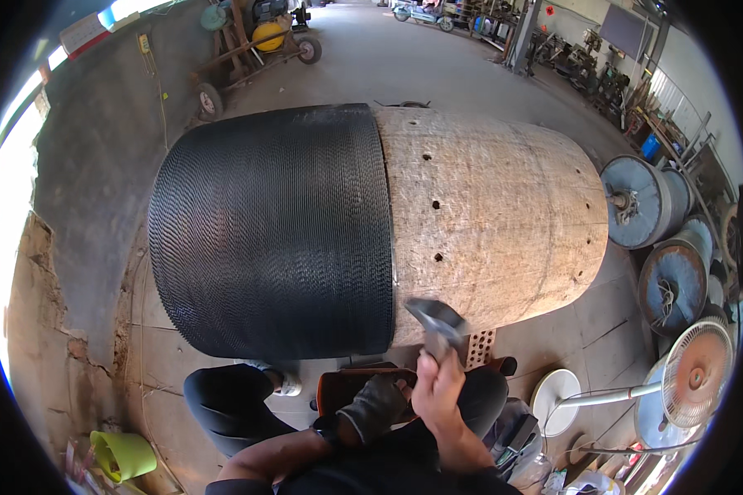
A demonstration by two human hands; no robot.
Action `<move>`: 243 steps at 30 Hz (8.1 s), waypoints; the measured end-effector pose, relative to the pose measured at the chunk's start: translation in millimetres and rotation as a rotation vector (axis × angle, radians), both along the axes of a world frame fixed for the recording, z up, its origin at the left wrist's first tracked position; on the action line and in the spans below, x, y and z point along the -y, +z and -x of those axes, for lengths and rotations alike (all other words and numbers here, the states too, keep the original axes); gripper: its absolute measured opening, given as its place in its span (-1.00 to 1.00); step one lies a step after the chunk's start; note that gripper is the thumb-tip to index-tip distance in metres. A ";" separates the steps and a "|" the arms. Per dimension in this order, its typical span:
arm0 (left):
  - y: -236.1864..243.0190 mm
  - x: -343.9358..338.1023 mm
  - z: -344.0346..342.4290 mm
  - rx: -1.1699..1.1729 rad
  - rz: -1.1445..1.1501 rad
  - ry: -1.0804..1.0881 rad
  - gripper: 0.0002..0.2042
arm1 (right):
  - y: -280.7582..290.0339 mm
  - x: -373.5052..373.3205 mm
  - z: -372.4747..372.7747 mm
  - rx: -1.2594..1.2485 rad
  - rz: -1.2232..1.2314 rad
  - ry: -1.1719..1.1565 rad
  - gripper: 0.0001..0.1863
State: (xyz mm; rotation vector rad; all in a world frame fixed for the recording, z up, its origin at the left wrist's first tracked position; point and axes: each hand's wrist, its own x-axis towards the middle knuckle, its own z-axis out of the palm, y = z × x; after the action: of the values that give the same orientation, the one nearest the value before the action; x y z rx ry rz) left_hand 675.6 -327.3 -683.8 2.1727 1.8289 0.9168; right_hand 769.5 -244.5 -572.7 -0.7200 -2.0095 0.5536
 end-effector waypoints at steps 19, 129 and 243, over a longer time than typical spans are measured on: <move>176.8 -40.3 174.3 -0.414 -0.807 0.416 -0.60 | 1.5 -1.5 5.9 0.214 -0.023 -0.082 -0.79; -30.4 -8.2 -19.5 -0.114 0.016 -0.012 -0.82 | -36.9 -6.9 -19.0 0.011 -0.108 -0.078 -0.77; 98.5 -50.9 34.0 0.002 -0.379 0.461 -0.20 | -50.4 21.3 -51.0 0.112 0.065 -0.074 -0.77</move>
State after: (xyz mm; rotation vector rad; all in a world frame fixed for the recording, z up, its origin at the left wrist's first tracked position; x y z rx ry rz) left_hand 641.7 -276.3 -585.3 1.9530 2.3715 1.4587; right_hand 820.5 -265.8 -623.1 -0.8791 -2.0662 0.5479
